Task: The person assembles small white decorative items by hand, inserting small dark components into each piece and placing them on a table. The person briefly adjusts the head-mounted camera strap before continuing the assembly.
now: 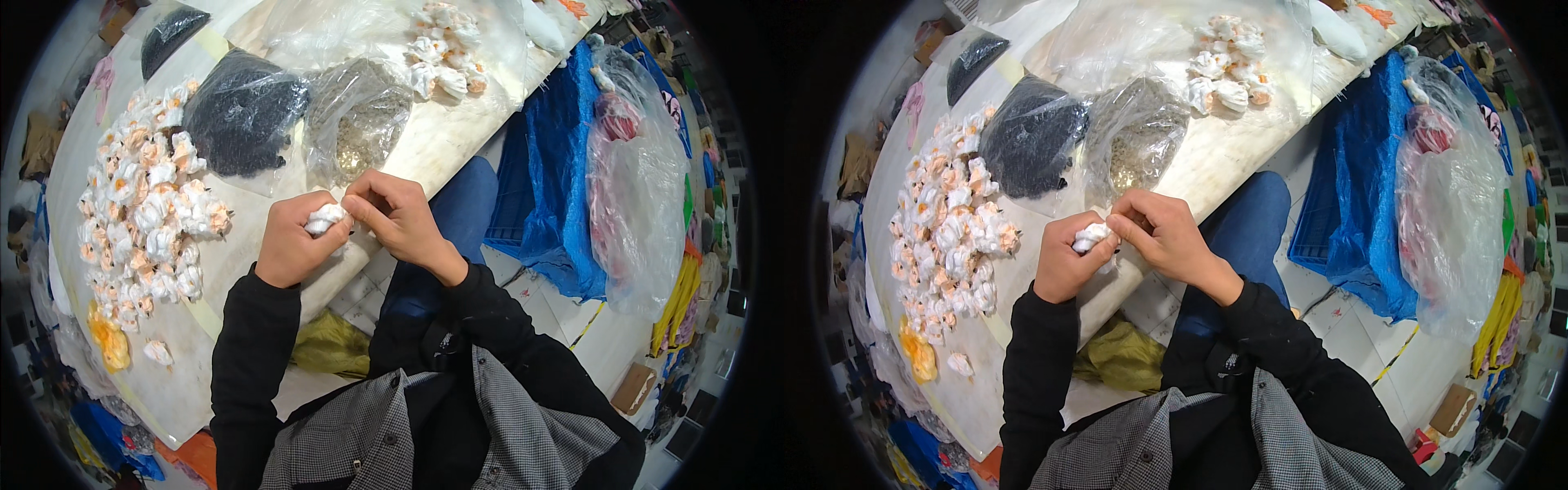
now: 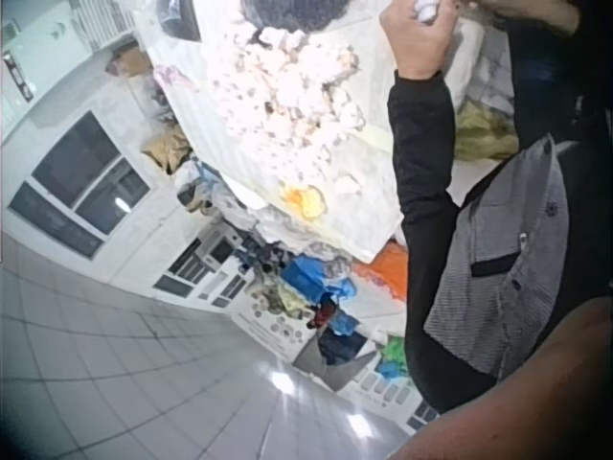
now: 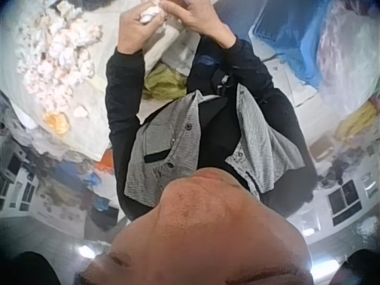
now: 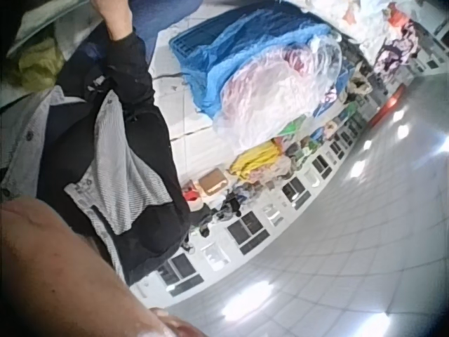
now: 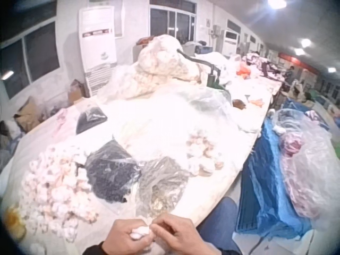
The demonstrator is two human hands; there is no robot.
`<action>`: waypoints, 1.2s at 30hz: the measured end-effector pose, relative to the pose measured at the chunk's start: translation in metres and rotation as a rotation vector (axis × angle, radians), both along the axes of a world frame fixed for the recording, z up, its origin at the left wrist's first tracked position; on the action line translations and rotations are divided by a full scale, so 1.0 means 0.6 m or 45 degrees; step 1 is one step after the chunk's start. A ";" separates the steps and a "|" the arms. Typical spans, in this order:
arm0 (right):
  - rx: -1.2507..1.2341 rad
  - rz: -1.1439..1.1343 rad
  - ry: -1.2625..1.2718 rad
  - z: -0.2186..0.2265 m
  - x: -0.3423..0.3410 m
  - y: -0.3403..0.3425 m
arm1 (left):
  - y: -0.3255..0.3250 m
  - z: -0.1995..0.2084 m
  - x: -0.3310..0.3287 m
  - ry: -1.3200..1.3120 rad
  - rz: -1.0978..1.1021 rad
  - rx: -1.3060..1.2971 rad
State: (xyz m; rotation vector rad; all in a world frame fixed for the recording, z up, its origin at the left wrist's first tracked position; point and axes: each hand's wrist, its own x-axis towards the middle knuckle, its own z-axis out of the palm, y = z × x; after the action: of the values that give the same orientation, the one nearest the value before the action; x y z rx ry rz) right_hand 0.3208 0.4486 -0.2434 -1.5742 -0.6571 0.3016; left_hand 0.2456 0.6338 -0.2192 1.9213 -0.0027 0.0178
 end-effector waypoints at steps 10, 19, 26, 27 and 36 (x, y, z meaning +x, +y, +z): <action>0.123 -0.471 -0.047 -0.013 0.003 0.044 | -0.023 0.001 0.005 -0.138 0.258 -0.601; -0.073 -0.517 -0.243 -0.016 0.002 0.047 | -0.024 -0.014 0.002 -0.174 0.291 -0.537; -0.005 -0.324 -0.505 -0.008 -0.008 0.038 | -0.015 -0.012 0.009 -0.281 0.384 -0.026; 0.000 -0.344 -0.524 -0.015 -0.003 0.041 | -0.016 -0.016 0.011 -0.360 0.363 0.042; 0.025 -0.310 -0.386 -0.016 -0.006 0.035 | -0.018 -0.004 0.006 -0.334 0.265 0.422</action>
State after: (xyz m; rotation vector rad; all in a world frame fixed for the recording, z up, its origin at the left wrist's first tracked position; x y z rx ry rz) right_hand 0.3175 0.4695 -0.2531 -1.6773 -0.6876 -0.1275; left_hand 0.2494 0.6229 -0.2215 2.2291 0.0196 0.4327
